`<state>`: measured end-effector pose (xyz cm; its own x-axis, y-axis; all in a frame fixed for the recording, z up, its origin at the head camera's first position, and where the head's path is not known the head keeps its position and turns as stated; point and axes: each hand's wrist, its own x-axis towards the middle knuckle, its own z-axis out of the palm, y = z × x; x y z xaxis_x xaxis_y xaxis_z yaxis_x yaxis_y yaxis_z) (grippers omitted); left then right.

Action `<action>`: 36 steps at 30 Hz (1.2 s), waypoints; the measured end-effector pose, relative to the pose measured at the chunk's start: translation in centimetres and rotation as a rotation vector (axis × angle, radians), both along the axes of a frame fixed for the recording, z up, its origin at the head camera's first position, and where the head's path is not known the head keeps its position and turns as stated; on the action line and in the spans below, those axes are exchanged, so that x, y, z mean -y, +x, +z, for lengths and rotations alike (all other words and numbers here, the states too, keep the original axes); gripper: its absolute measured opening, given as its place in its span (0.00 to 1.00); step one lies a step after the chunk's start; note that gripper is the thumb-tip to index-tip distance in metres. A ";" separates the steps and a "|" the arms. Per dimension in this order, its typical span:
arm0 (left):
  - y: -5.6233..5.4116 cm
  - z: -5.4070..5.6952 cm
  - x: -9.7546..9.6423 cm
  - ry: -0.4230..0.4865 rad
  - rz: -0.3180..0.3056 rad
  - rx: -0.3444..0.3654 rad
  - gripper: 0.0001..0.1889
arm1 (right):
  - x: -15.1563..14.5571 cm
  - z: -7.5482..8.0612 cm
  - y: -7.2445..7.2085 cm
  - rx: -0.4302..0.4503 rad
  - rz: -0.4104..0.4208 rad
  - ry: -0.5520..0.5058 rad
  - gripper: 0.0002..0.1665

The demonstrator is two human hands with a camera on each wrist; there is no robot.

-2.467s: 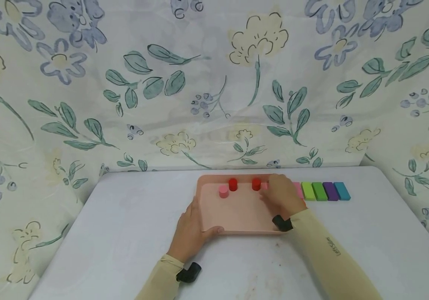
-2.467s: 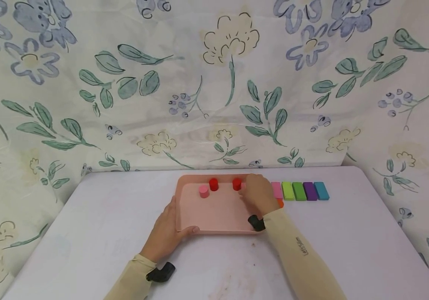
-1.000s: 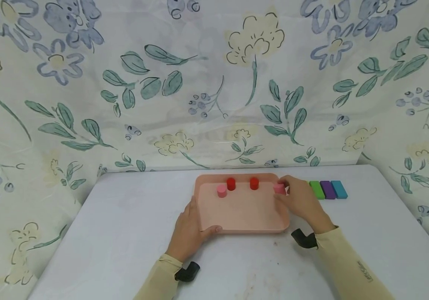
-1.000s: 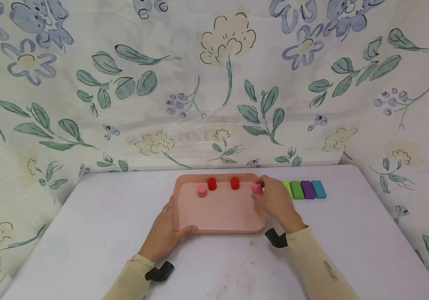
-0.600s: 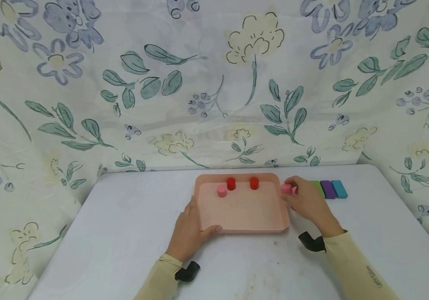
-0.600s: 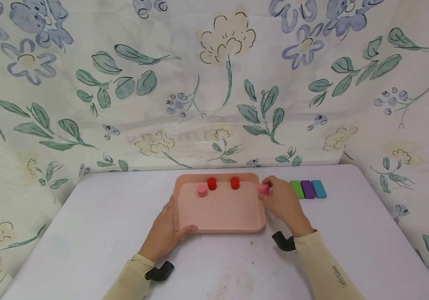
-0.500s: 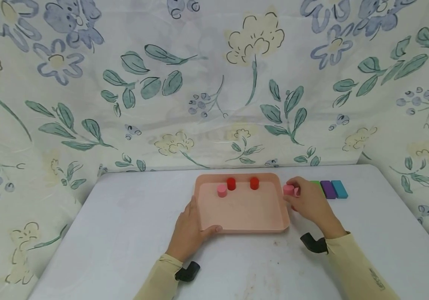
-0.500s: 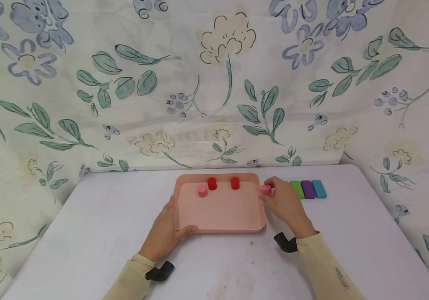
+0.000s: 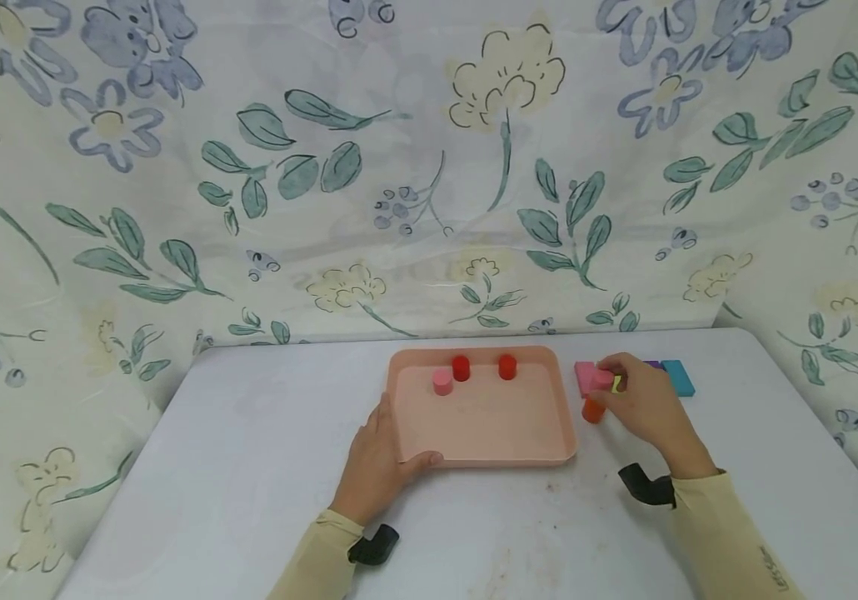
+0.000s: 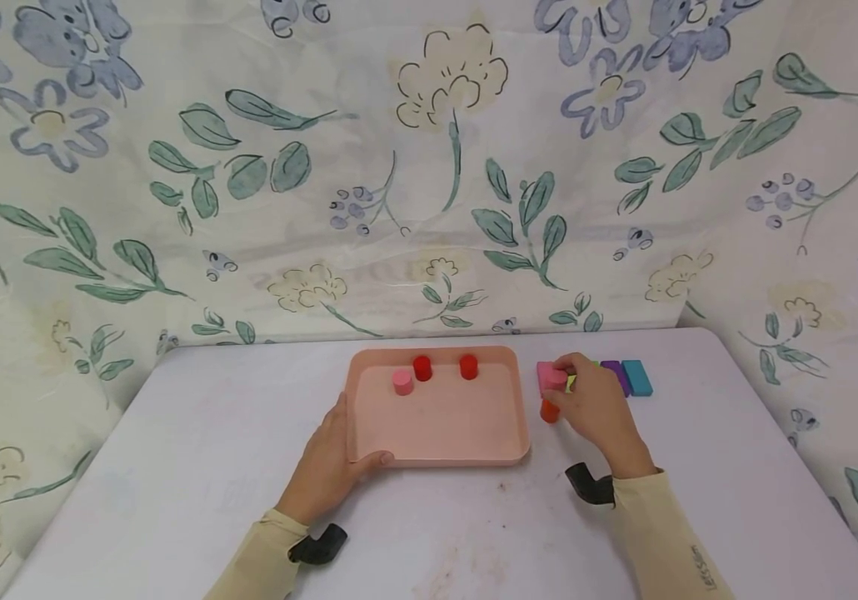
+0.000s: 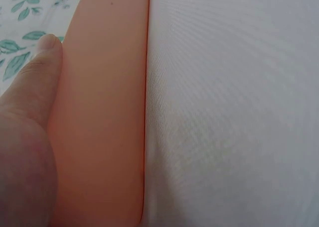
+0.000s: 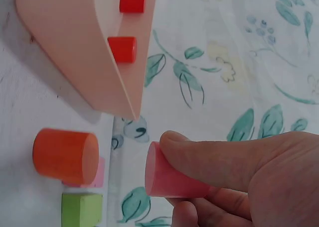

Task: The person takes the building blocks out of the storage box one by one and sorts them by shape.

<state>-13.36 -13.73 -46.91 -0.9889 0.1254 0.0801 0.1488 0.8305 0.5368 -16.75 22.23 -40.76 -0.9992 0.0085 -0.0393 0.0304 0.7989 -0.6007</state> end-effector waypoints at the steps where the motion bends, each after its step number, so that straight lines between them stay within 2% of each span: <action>1: 0.0 0.0 0.0 0.005 -0.002 -0.005 0.62 | -0.2 0.0 0.0 -0.006 0.000 0.006 0.30; 10: 0.0 0.1 0.0 -0.007 -0.012 -0.021 0.61 | -1.4 -0.2 0.2 0.028 -0.015 0.002 0.30; 22: 0.0 0.2 0.0 0.003 -0.003 -0.006 0.61 | -2.4 -0.9 0.0 -0.007 -0.011 -0.012 0.28; 30: 0.0 0.1 0.0 0.002 -0.001 -0.028 0.62 | -2.7 -1.2 -0.3 0.036 -0.023 0.004 0.29; 36: 0.1 0.2 0.0 0.018 0.003 -0.004 0.63 | -2.9 -1.7 -0.6 0.096 -0.036 0.018 0.29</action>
<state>-13.24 -13.69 -46.70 -0.9888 0.1214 0.0864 0.1490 0.8211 0.5511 -17.32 25.13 -42.47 -0.9899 0.0459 -0.1345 0.1161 0.8068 -0.5793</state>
